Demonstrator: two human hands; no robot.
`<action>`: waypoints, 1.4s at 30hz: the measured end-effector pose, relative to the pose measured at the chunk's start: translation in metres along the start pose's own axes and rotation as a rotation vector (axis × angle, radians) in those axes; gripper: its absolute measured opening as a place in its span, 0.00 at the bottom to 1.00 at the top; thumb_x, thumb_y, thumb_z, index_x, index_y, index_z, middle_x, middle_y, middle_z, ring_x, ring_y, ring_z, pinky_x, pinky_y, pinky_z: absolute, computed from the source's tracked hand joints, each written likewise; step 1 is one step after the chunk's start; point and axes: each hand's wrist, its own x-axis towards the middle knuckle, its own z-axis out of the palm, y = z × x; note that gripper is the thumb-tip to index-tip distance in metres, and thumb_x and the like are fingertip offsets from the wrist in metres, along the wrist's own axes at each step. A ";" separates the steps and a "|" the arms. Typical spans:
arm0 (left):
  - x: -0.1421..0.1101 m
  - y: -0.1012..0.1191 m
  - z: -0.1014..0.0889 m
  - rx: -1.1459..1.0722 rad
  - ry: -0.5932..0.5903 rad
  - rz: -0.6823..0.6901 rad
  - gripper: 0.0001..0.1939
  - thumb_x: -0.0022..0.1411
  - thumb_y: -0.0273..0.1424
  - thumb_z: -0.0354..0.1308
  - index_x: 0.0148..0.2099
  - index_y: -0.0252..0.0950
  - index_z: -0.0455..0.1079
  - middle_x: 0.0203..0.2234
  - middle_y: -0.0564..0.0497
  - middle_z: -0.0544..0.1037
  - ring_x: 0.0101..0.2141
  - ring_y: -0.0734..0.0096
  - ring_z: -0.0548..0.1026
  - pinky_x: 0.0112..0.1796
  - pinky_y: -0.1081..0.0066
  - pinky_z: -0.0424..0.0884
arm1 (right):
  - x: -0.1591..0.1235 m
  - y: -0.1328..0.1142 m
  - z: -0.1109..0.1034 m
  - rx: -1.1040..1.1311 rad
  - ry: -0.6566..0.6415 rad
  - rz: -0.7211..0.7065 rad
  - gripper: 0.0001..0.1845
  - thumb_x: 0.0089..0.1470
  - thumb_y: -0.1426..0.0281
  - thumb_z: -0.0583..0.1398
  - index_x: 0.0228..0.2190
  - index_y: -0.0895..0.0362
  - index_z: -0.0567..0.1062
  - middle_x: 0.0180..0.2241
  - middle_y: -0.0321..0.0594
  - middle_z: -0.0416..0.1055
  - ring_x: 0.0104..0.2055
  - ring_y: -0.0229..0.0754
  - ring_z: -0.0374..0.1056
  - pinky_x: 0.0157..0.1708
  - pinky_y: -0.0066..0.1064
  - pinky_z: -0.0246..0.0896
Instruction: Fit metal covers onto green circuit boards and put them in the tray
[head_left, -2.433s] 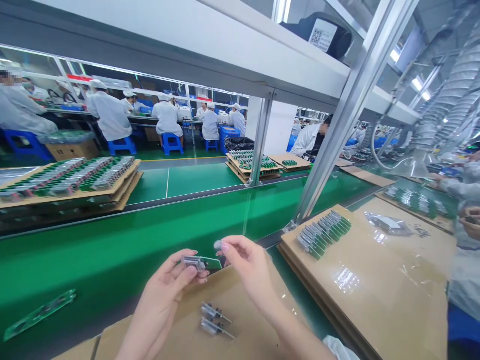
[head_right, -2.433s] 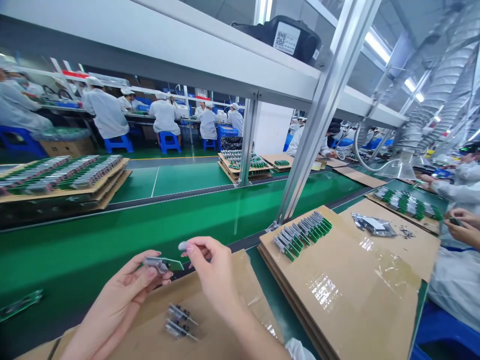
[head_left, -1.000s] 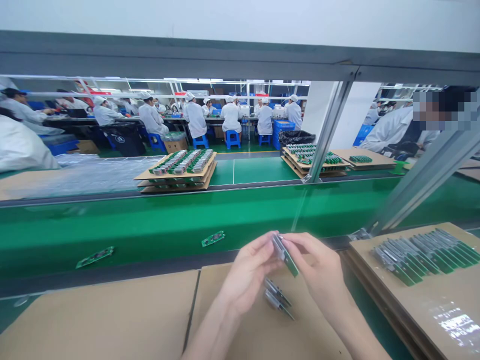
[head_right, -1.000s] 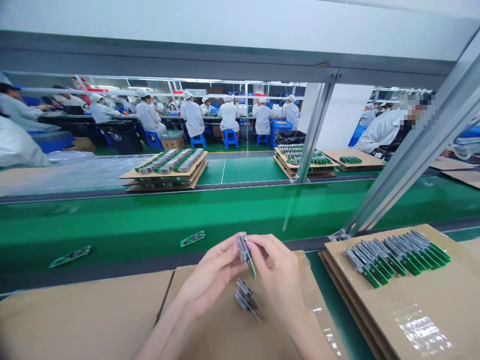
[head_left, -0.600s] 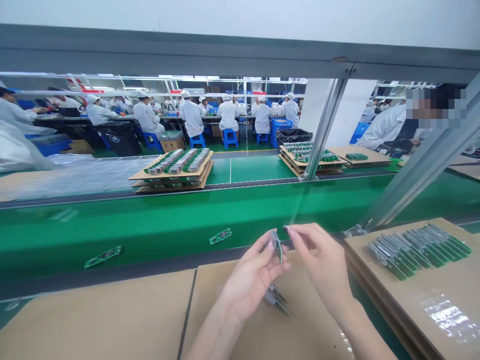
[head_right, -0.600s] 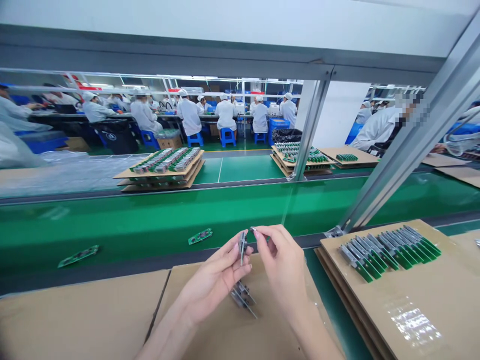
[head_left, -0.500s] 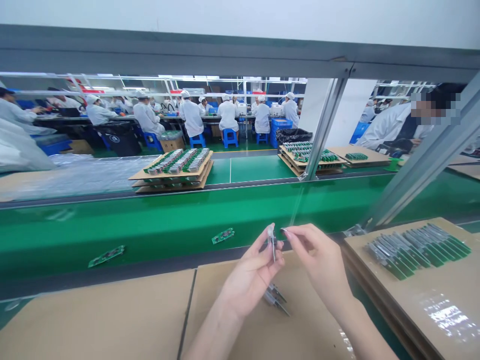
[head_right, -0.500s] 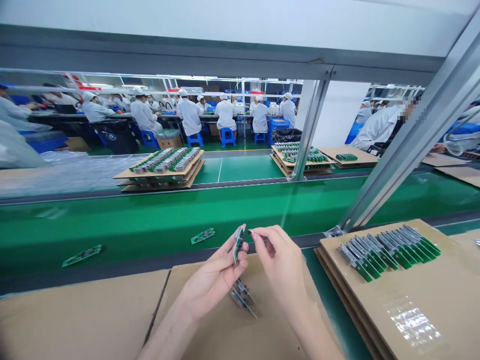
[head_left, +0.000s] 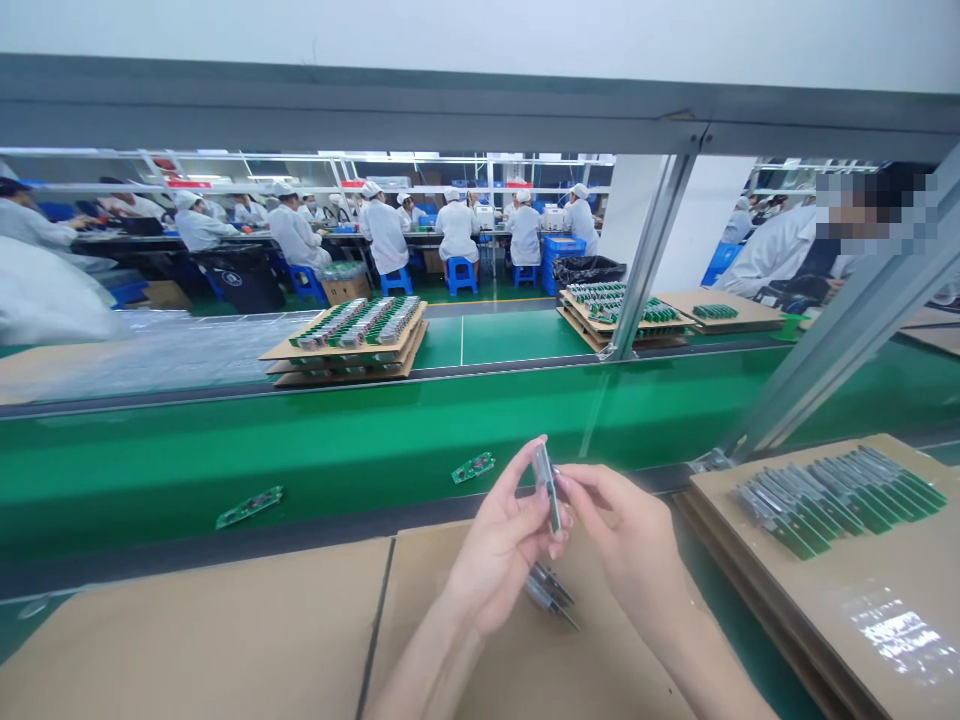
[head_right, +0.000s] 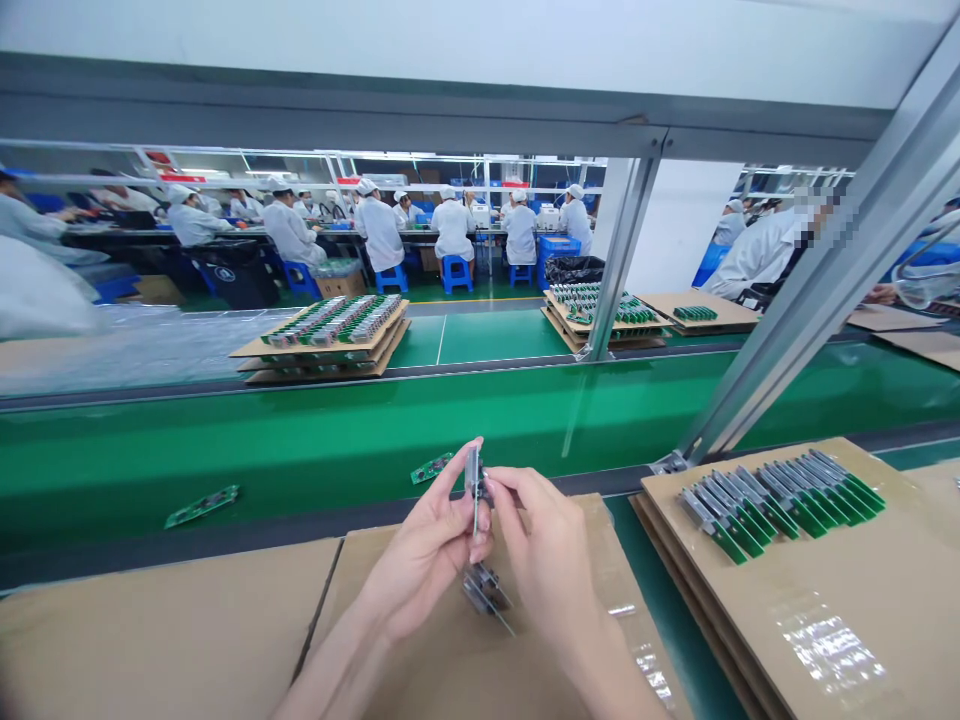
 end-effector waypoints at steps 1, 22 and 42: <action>-0.001 0.002 0.001 0.072 0.021 0.022 0.35 0.58 0.29 0.62 0.64 0.41 0.53 0.22 0.52 0.74 0.23 0.77 0.69 0.25 0.76 0.63 | 0.001 0.000 -0.001 0.065 -0.005 0.048 0.09 0.54 0.65 0.58 0.31 0.53 0.78 0.30 0.39 0.77 0.30 0.42 0.72 0.29 0.30 0.66; -0.014 0.017 0.014 0.618 0.222 0.164 0.31 0.55 0.33 0.62 0.61 0.42 0.62 0.19 0.57 0.75 0.22 0.76 0.67 0.31 0.75 0.71 | 0.010 0.004 -0.006 0.666 -0.413 0.395 0.17 0.51 0.58 0.61 0.40 0.53 0.79 0.41 0.45 0.76 0.42 0.48 0.68 0.39 0.36 0.62; 0.027 -0.018 -0.042 0.678 0.092 0.095 0.13 0.47 0.32 0.66 0.36 0.36 0.69 0.29 0.53 0.74 0.31 0.71 0.74 0.35 0.71 0.69 | 0.025 0.038 -0.026 -0.160 -0.152 0.094 0.11 0.54 0.61 0.57 0.31 0.54 0.76 0.33 0.39 0.78 0.37 0.45 0.74 0.37 0.32 0.68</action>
